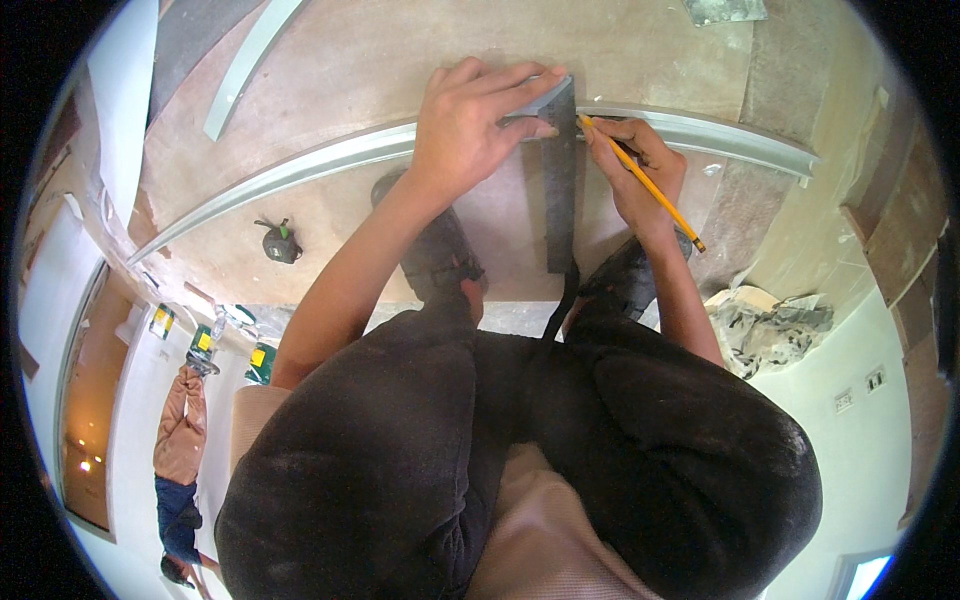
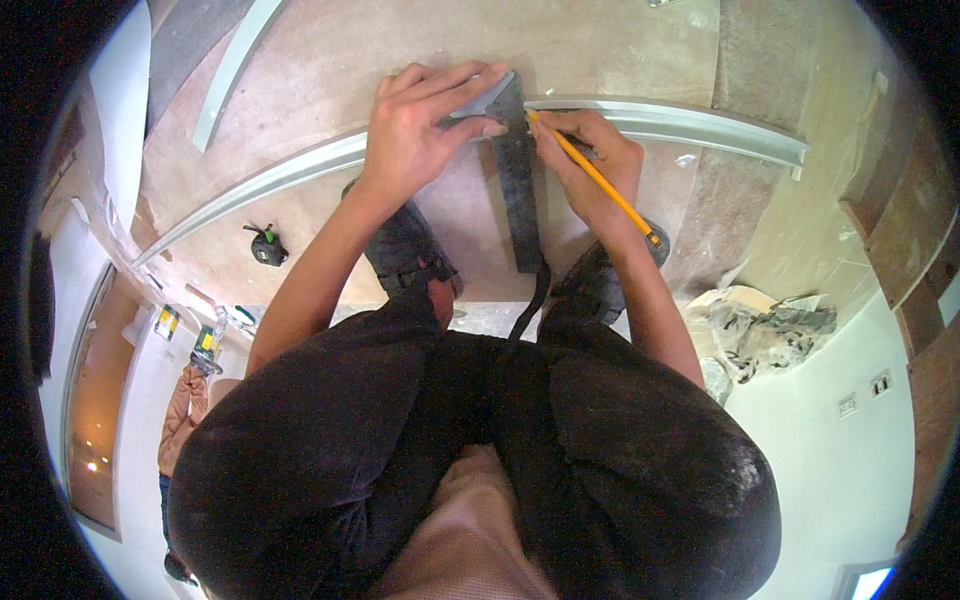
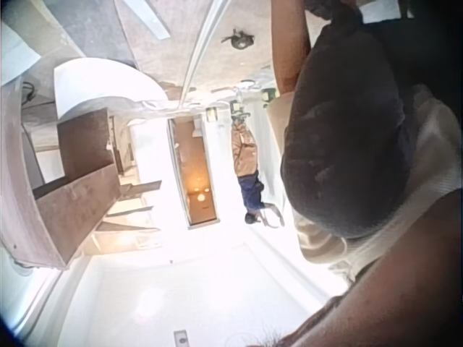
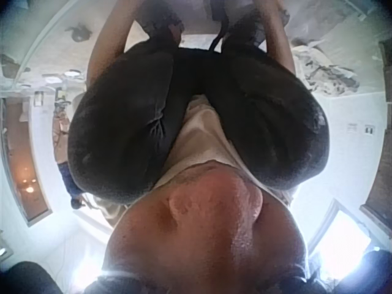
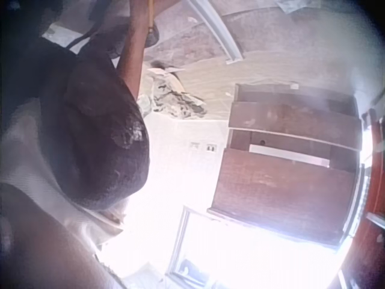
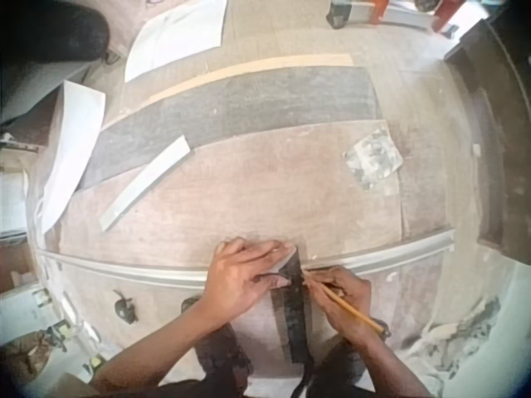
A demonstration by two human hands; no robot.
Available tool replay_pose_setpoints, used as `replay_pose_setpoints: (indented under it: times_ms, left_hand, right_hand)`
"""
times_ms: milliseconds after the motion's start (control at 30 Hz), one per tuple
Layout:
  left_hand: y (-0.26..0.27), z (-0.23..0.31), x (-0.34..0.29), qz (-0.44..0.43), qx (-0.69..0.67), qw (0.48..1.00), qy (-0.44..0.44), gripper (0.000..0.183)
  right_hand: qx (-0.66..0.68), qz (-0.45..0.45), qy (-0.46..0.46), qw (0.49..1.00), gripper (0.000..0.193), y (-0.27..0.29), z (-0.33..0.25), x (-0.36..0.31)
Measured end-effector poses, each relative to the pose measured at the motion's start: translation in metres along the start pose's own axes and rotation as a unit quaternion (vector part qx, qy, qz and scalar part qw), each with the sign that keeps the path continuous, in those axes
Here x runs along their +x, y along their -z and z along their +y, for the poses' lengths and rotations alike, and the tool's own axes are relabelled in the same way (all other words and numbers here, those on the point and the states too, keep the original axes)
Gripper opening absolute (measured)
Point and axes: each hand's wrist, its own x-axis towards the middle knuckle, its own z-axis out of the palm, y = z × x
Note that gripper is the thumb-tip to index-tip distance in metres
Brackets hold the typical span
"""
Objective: The person sits on the floor and uses a metal square ruler and a pencil to mark measurements on several long, curved metal profiles. They also use a tape measure to verify the length of the profiles.
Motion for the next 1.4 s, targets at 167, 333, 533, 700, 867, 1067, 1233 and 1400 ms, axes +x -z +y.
replay_pose_setpoints:
  times_ms: [167, 333, 533, 700, 867, 1067, 1233, 1400]
  left_hand:
    - [-0.001, 0.001, -0.001, 0.004, -0.003, 1.0, 0.002, 0.063]
    - [-0.001, 0.0, 0.0, 0.006, -0.009, 1.0, -0.004, 0.064]
    - [0.0, 0.002, 0.0, 0.005, -0.001, 1.0, -0.003, 0.064]
    - [-0.001, 0.001, 0.001, 0.011, 0.001, 1.0, -0.011, 0.064]
    - [0.002, 0.003, 0.0, 0.005, -0.005, 1.0, -0.002, 0.064]
    - [-0.003, -0.001, -0.001, 0.02, -0.003, 1.0, -0.016, 0.064]
    - [-0.002, 0.002, -0.001, 0.02, 0.008, 1.0, -0.014, 0.063]
    - [-0.004, 0.0, -0.002, 0.019, 0.016, 1.0, -0.015, 0.062]
  right_hand:
    - [-0.016, 0.018, -0.003, 1.0, 0.017, -0.004, 0.001, 0.001]
    - [-0.027, 0.018, 0.01, 0.999, 0.017, -0.005, 0.0, 0.002]
    - [-0.056, -0.01, -0.026, 0.998, 0.015, 0.003, -0.008, -0.008]
    - [-0.029, 0.02, 0.015, 0.999, 0.016, 0.002, -0.009, -0.001]
    - [-0.065, 0.018, 0.057, 0.996, 0.015, -0.003, -0.002, 0.004]
    - [-0.06, 0.014, 0.055, 0.997, 0.014, -0.002, -0.002, 0.002]
    - [-0.045, -0.026, 0.0, 0.999, 0.015, 0.025, -0.017, -0.013]
    - [-0.017, -0.017, -0.005, 1.0, 0.016, 0.018, -0.011, -0.022]
